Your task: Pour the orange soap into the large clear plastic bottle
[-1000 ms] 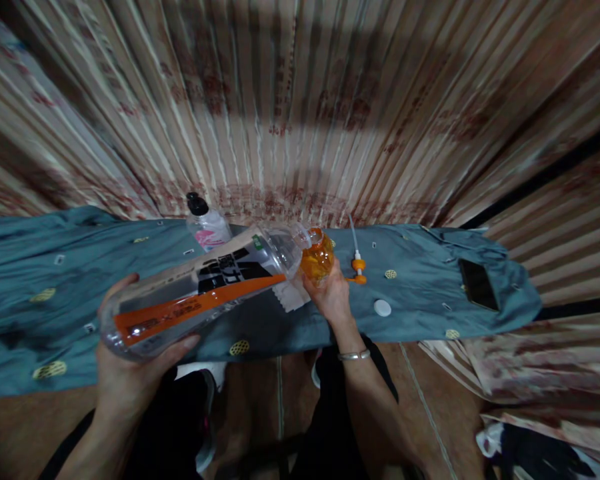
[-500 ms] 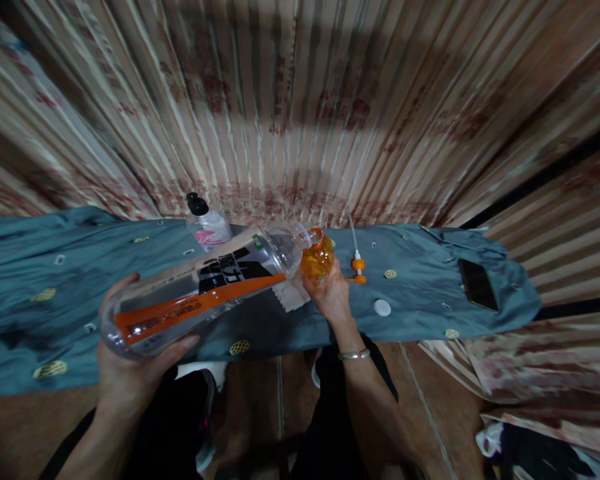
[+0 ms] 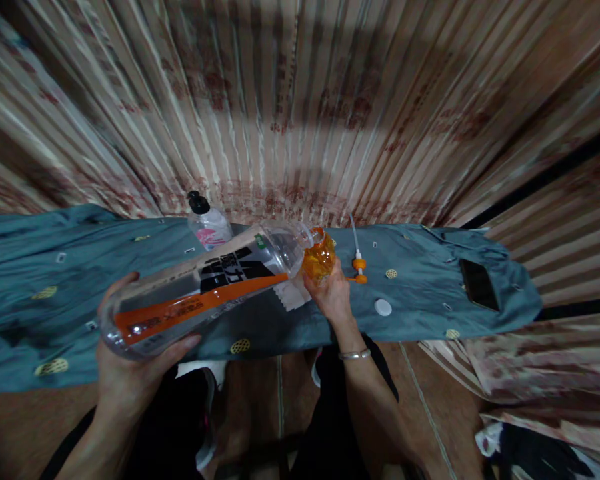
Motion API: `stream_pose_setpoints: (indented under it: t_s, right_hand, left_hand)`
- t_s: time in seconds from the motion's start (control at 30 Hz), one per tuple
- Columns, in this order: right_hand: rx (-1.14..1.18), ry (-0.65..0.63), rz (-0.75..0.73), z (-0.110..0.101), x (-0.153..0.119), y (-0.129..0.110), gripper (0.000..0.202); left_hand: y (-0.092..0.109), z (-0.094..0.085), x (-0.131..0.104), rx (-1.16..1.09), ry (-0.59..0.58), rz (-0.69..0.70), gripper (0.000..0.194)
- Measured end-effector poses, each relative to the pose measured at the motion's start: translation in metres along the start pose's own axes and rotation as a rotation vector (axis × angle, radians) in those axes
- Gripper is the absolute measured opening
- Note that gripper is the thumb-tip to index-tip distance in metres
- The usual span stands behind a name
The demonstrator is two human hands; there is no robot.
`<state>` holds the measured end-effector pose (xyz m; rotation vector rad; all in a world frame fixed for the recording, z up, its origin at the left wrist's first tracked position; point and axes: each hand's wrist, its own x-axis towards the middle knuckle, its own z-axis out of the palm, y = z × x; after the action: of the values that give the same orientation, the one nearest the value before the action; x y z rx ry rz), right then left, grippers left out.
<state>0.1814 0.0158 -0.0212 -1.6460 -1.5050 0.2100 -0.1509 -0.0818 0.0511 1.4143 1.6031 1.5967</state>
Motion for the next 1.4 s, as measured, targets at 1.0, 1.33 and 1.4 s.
stream_pose_setpoints:
  t_s: [1.0,1.33,1.4]
  right_hand:
    - [-0.033,0.003,-0.016,0.0024,0.0003,0.005,0.067]
    - [-0.036,0.016,-0.041,0.003,-0.0002,0.0066,0.066]
    - [-0.029,0.023,-0.052,0.0032,-0.0004,0.0067,0.066]
  left_hand:
    - [-0.007,-0.0018,0.0009,0.004,-0.013,0.074,0.121]
    - [-0.006,-0.002,-0.0009,-0.022,-0.01,0.07,0.122]
    - [-0.0075,-0.0027,-0.0013,-0.035,-0.015,0.062,0.121]
